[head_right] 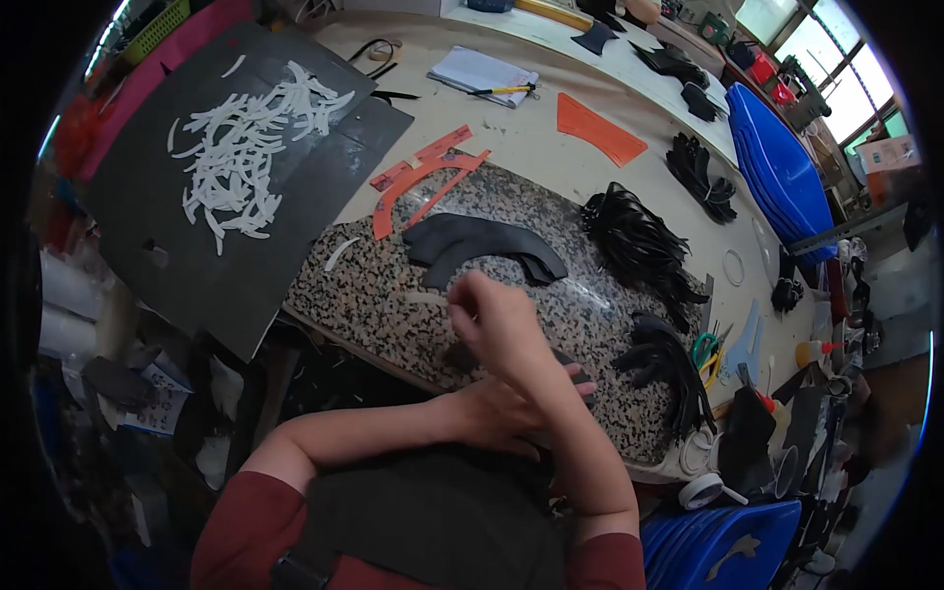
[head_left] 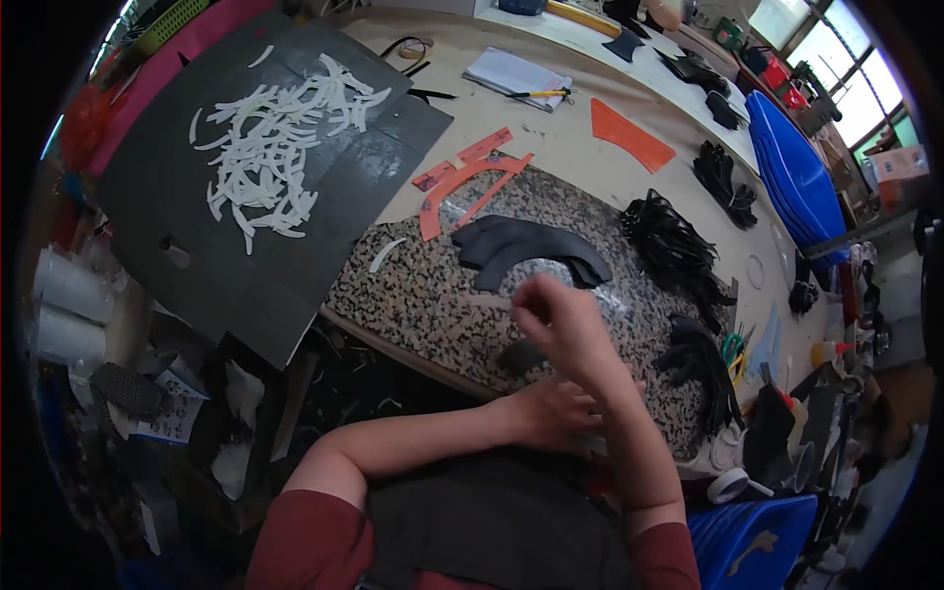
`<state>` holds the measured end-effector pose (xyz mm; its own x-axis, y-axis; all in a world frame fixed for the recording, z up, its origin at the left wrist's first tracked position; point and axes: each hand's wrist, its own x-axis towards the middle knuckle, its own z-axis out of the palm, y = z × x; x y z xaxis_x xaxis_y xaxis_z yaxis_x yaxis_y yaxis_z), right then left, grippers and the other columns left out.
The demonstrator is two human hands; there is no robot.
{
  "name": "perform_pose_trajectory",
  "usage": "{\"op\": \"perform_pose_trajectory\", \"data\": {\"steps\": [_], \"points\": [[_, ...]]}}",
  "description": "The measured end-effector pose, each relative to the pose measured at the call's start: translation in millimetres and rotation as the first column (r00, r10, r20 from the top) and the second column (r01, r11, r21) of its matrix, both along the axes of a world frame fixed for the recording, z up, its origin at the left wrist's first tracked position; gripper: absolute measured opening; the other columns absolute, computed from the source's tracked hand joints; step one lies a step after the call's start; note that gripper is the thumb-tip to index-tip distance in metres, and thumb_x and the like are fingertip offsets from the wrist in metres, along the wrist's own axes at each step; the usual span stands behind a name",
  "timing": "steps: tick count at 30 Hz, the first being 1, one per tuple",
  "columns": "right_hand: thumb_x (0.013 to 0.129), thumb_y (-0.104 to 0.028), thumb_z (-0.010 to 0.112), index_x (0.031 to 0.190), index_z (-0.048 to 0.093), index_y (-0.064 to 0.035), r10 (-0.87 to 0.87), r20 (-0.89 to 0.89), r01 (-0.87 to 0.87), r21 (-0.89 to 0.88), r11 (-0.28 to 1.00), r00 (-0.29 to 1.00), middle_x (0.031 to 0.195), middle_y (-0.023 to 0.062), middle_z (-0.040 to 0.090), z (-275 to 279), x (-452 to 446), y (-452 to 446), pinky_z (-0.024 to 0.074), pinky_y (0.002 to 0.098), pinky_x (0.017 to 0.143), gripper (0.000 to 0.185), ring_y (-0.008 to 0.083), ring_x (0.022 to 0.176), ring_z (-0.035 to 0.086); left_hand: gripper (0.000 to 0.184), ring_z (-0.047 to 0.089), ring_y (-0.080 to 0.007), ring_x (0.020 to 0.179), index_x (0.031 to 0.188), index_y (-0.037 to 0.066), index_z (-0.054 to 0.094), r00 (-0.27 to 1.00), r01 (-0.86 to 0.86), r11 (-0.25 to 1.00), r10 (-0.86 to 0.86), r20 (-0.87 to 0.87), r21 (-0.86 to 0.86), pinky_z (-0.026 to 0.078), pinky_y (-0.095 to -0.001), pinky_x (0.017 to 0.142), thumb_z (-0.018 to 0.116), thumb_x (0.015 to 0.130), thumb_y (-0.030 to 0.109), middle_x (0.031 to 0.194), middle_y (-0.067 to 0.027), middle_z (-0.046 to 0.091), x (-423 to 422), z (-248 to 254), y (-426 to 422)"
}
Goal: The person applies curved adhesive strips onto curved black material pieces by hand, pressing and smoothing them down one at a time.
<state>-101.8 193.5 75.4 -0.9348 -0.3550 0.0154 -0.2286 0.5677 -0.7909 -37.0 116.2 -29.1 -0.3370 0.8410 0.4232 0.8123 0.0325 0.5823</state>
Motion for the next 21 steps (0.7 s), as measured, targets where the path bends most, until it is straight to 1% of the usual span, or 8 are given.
{"op": "perform_pose_trajectory", "data": {"steps": [2,4,6,8,10,14,17,21], "points": [[0.094,-0.003,0.073,0.105,0.071,0.0013,-0.147,0.029,0.149,-0.076,0.986,0.989,0.089,0.0052,0.076,15,14,33,0.0581,0.0290,0.076,0.012,0.0119,0.082,0.072,0.059,0.039,-0.0331,0.147,0.144,0.015,0.053,0.990,-0.114,0.992,0.118,-0.082,0.055,0.029,-0.0598,0.123,0.073,0.092,0.034,0.154,-0.0098,0.043,18,9,-20],[0.095,-0.004,0.072,0.108,0.072,-0.0002,-0.232,0.056,0.237,-0.135,0.962,0.971,0.088,0.0081,0.076,15,29,58,0.0558,0.0290,0.072,0.014,0.0127,0.080,0.072,0.043,0.056,-0.0301,0.134,0.126,0.007,0.066,0.954,-0.230,0.967,0.246,-0.169,0.106,0.034,-0.0560,0.122,0.076,0.088,0.025,0.134,-0.0098,0.062,28,21,-56],[0.094,-0.004,0.073,0.106,0.073,0.0005,-0.220,0.212,0.252,-0.138,0.958,0.952,0.086,0.0067,0.076,8,39,73,0.0555,0.0279,0.072,0.013,0.0105,0.079,0.071,0.035,0.063,-0.0294,0.117,0.115,0.005,0.069,0.900,-0.427,0.899,0.433,-0.053,0.096,0.042,-0.0523,0.115,0.079,0.083,0.014,0.116,-0.0084,0.066,37,19,-84],[0.094,-0.005,0.075,0.105,0.074,0.0010,-0.173,0.300,0.214,-0.110,0.971,0.938,0.084,0.0061,0.076,-1,42,78,0.0552,0.0272,0.072,0.013,0.0093,0.078,0.071,0.040,0.064,-0.0291,0.109,0.115,0.007,0.070,0.770,-0.635,0.766,0.638,0.010,0.098,0.048,-0.0513,0.106,0.082,0.077,0.006,0.112,-0.0082,0.068,38,17,-104],[0.093,-0.006,0.076,0.104,0.075,0.0012,-0.099,0.327,0.122,-0.050,0.991,0.940,0.082,0.0062,0.076,-10,38,78,0.0550,0.0268,0.071,0.014,0.0093,0.076,0.070,0.048,0.062,-0.0348,0.109,0.122,0.003,0.065,0.701,-0.711,0.696,0.712,0.039,0.096,0.050,-0.0471,0.100,0.081,0.076,0.004,0.117,-0.0117,0.067,35,20,-115],[0.094,-0.006,0.076,0.100,0.077,0.0018,-0.015,0.373,0.075,-0.148,0.986,0.928,0.080,-0.0007,0.072,-28,22,67,0.0515,0.0240,0.068,0.010,0.0051,0.073,0.063,0.062,0.058,-0.0327,0.121,0.135,0.002,0.058,0.730,-0.682,0.732,0.679,0.071,0.011,0.048,-0.0448,0.103,0.081,0.078,0.005,0.128,-0.0107,0.065,26,24,-115],[0.095,-0.007,0.073,0.102,0.078,0.0010,-0.034,0.443,0.075,-0.076,0.994,0.896,0.079,0.0054,0.075,-31,13,64,0.0546,0.0278,0.067,0.012,0.0096,0.071,0.068,0.064,0.056,-0.0312,0.124,0.138,0.002,0.056,0.737,-0.675,0.738,0.675,0.038,-0.012,0.047,-0.0443,0.105,0.082,0.079,0.007,0.131,-0.0091,0.064,26,18,-114],[0.094,-0.008,0.073,0.104,0.079,0.0000,-0.051,0.451,0.076,-0.038,0.996,0.891,0.077,0.0050,0.075,-30,11,62,0.0548,0.0282,0.067,0.014,0.0099,0.070,0.068,0.063,0.057,-0.0298,0.123,0.138,0.004,0.059,0.725,-0.689,0.725,0.688,0.039,-0.003,0.047,-0.0434,0.106,0.082,0.079,0.008,0.130,-0.0068,0.064,27,15,-113]]}}
